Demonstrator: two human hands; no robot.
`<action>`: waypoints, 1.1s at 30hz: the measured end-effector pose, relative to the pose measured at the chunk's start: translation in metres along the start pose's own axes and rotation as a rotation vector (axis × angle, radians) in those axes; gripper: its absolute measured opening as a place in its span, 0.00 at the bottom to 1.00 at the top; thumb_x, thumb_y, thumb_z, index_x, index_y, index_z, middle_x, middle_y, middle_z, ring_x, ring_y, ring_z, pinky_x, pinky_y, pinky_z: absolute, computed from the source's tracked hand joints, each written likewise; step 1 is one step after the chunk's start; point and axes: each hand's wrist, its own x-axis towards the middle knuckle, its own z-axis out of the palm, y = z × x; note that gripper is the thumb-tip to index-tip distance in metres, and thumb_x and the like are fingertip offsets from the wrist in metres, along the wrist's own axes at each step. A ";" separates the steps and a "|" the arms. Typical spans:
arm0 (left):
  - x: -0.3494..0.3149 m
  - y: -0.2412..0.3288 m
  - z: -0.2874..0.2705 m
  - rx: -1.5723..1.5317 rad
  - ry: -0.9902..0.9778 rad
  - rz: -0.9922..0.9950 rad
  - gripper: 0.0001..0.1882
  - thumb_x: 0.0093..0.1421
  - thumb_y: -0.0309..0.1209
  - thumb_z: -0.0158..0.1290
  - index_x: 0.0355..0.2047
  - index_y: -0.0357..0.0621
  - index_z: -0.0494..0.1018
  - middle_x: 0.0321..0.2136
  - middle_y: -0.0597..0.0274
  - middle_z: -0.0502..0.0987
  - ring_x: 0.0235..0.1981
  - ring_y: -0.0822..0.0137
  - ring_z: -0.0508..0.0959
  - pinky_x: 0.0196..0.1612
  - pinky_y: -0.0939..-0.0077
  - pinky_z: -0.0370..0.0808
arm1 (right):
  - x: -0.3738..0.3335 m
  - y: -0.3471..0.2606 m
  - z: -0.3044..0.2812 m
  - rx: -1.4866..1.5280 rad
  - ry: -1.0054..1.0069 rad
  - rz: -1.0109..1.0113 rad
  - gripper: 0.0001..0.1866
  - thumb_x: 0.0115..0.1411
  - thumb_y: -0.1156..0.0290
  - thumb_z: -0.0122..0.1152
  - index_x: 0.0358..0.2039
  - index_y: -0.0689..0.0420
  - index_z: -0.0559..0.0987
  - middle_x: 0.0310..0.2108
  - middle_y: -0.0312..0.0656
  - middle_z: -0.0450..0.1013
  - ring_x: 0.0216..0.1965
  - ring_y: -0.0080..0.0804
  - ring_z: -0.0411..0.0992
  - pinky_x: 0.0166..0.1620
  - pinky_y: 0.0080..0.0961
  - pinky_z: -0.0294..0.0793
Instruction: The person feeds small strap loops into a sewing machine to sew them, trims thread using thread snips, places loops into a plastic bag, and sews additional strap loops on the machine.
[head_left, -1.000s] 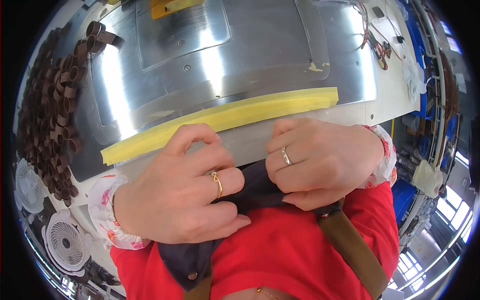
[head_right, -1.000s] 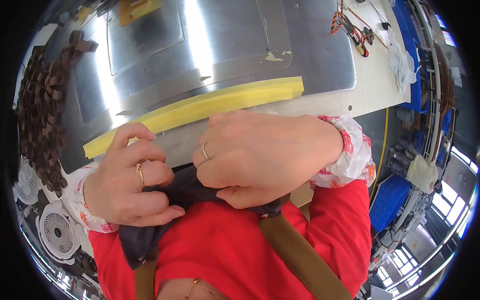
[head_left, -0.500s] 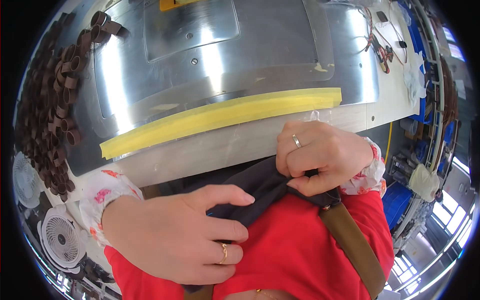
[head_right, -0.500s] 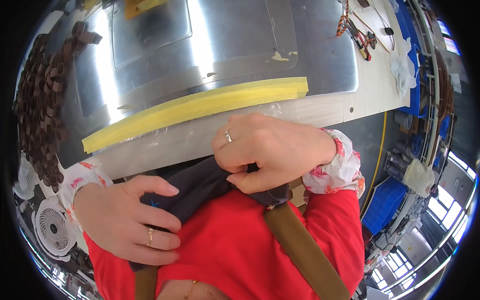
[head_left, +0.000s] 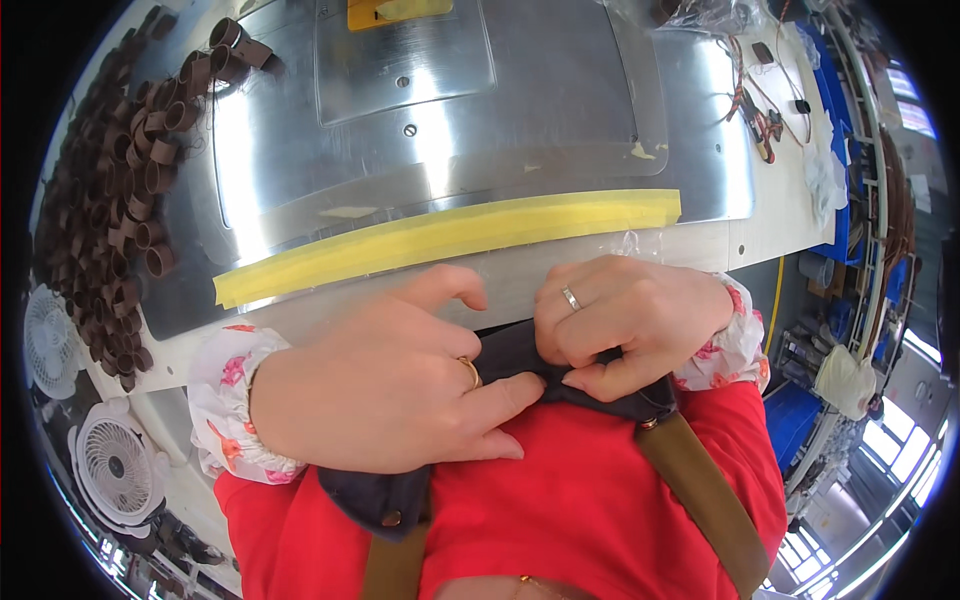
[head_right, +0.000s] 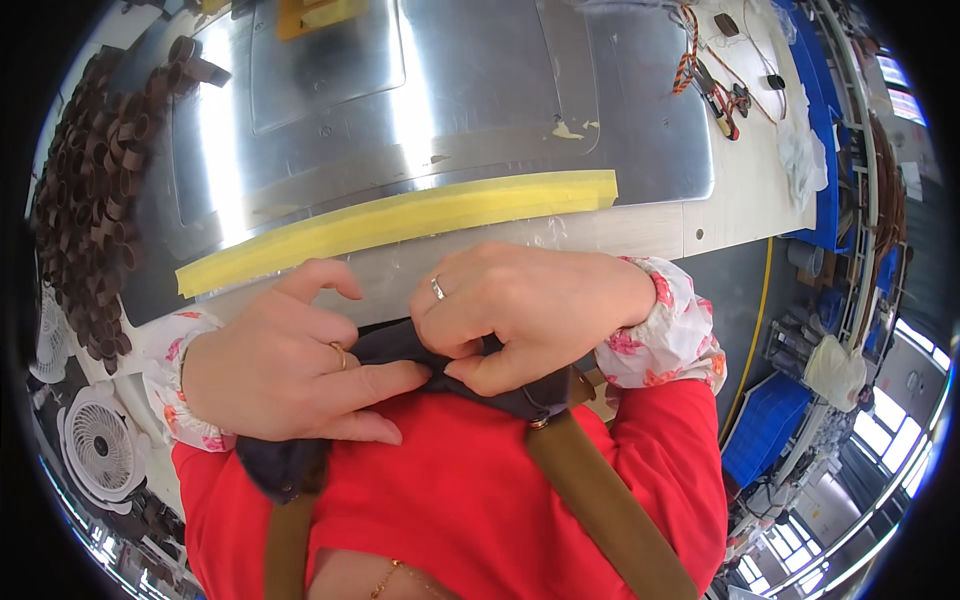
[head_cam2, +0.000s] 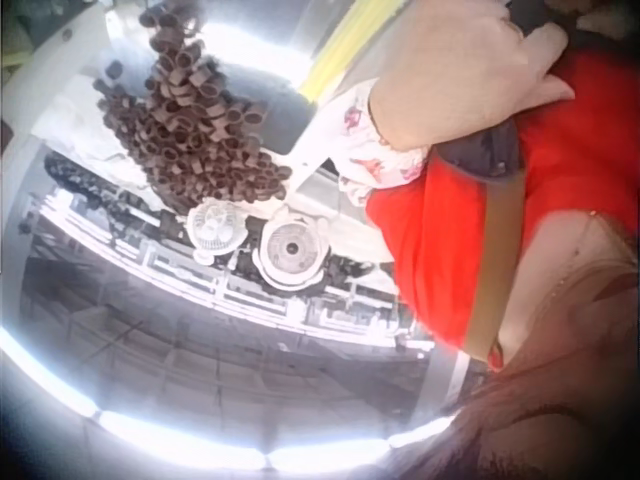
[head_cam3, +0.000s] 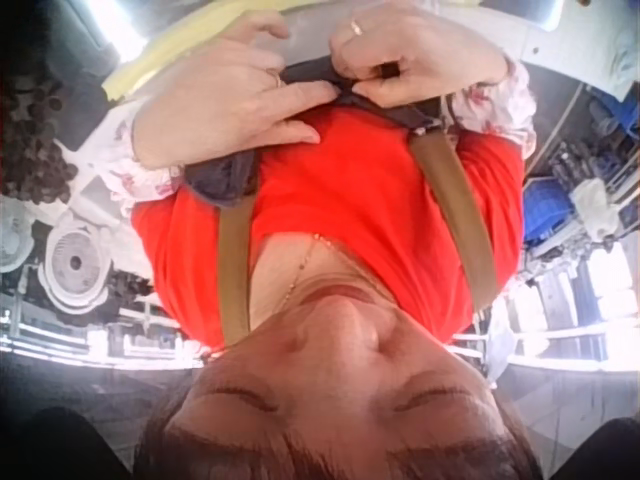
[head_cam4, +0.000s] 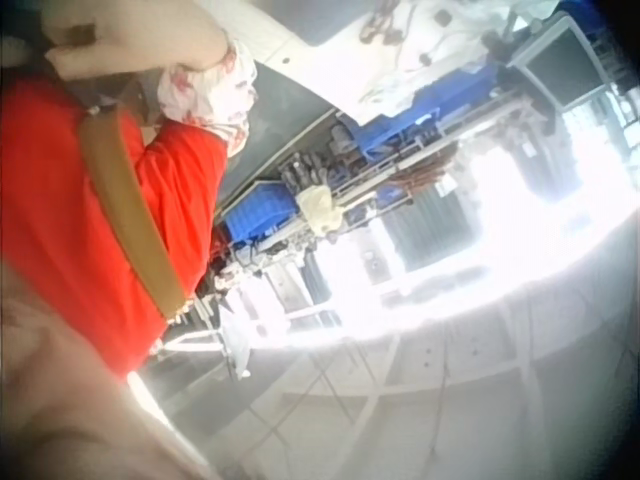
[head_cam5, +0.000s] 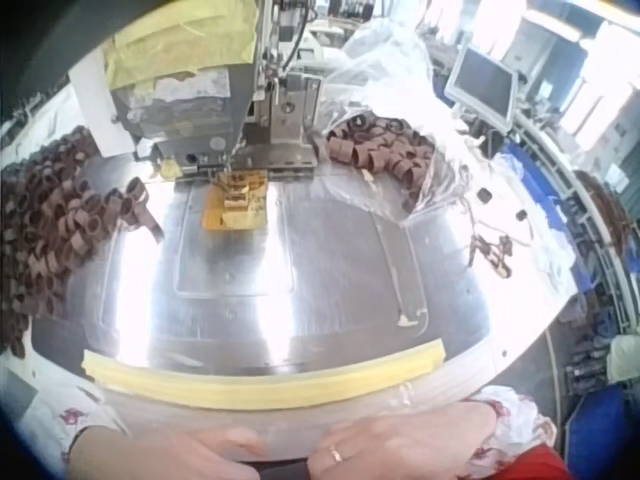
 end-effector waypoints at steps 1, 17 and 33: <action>0.003 0.000 -0.002 0.004 0.001 0.003 0.12 0.50 0.39 0.58 0.33 0.47 0.75 0.08 0.73 0.61 0.16 0.72 0.64 0.43 0.68 0.64 | 0.000 0.000 0.000 -0.005 0.000 0.000 0.07 0.45 0.80 0.59 0.16 0.61 0.69 0.22 0.39 0.68 0.25 0.36 0.68 0.32 0.29 0.64; 0.004 -0.003 0.011 -0.230 0.069 -0.016 0.05 0.48 0.30 0.59 0.25 0.51 0.73 0.12 0.73 0.66 0.14 0.72 0.67 0.39 0.71 0.61 | 0.007 -0.033 -0.004 -0.138 -0.162 -0.192 0.08 0.52 0.65 0.61 0.26 0.56 0.75 0.33 0.37 0.69 0.31 0.33 0.66 0.38 0.29 0.59; -0.011 0.003 -0.026 -0.577 0.031 0.344 0.14 0.54 0.36 0.56 0.39 0.46 0.76 0.35 0.63 0.77 0.25 0.69 0.71 0.43 0.67 0.63 | 0.005 -0.035 -0.038 0.184 -0.064 -0.178 0.07 0.49 0.72 0.64 0.23 0.59 0.75 0.25 0.38 0.72 0.28 0.34 0.69 0.33 0.26 0.66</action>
